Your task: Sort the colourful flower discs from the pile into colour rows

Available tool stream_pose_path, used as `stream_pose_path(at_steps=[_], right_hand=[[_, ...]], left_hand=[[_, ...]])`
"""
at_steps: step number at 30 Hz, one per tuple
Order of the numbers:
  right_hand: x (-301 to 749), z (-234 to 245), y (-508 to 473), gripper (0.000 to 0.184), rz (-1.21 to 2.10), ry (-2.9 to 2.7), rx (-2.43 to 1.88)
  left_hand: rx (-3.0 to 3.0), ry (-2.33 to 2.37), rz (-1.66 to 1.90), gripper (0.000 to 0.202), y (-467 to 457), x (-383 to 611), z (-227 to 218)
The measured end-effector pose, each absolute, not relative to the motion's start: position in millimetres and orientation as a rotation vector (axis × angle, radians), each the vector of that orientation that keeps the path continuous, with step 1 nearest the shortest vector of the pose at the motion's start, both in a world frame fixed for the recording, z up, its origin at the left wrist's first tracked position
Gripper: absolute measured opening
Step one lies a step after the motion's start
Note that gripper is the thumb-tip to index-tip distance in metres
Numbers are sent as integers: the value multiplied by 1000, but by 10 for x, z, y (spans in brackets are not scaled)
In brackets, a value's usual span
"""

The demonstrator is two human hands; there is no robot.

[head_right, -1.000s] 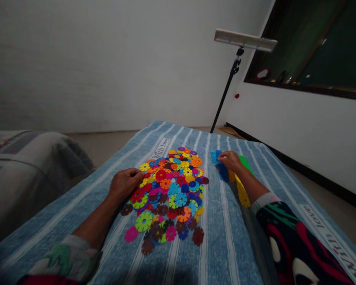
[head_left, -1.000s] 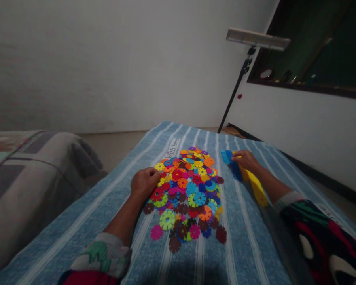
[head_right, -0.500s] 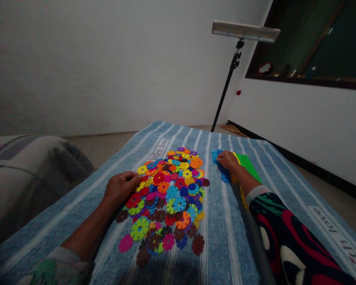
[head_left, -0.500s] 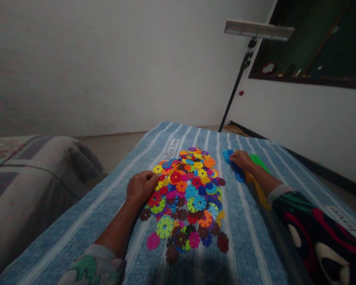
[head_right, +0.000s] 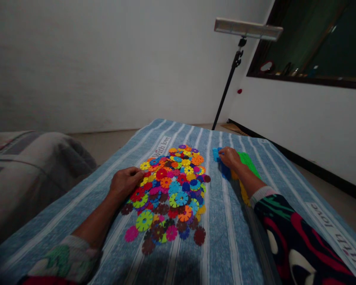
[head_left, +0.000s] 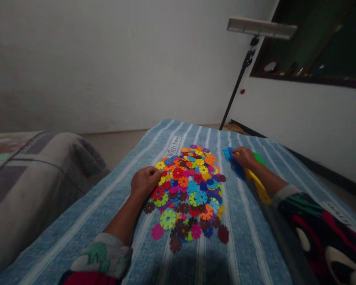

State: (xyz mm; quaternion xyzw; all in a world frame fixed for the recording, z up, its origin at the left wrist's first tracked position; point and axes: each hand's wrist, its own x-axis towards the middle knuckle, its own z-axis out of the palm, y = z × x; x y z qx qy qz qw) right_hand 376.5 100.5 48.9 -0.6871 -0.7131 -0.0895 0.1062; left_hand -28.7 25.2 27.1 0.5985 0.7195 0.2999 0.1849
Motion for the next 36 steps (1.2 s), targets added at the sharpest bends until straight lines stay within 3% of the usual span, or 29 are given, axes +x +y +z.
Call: stream_pose_path(at_steps=[8,16,36], right_hand=[[3453,626,600,17,-103,-2238,-1736],[2638,469,-152,15,203,-2590,-1125],[2192,257,-574,19,305,-2568,-1106]], left_hand=[[1704,2040,849,28,250,-269,249],[1719,2024,883,29,223,-240,194],[1753,1973,937,23,221,-251,136]])
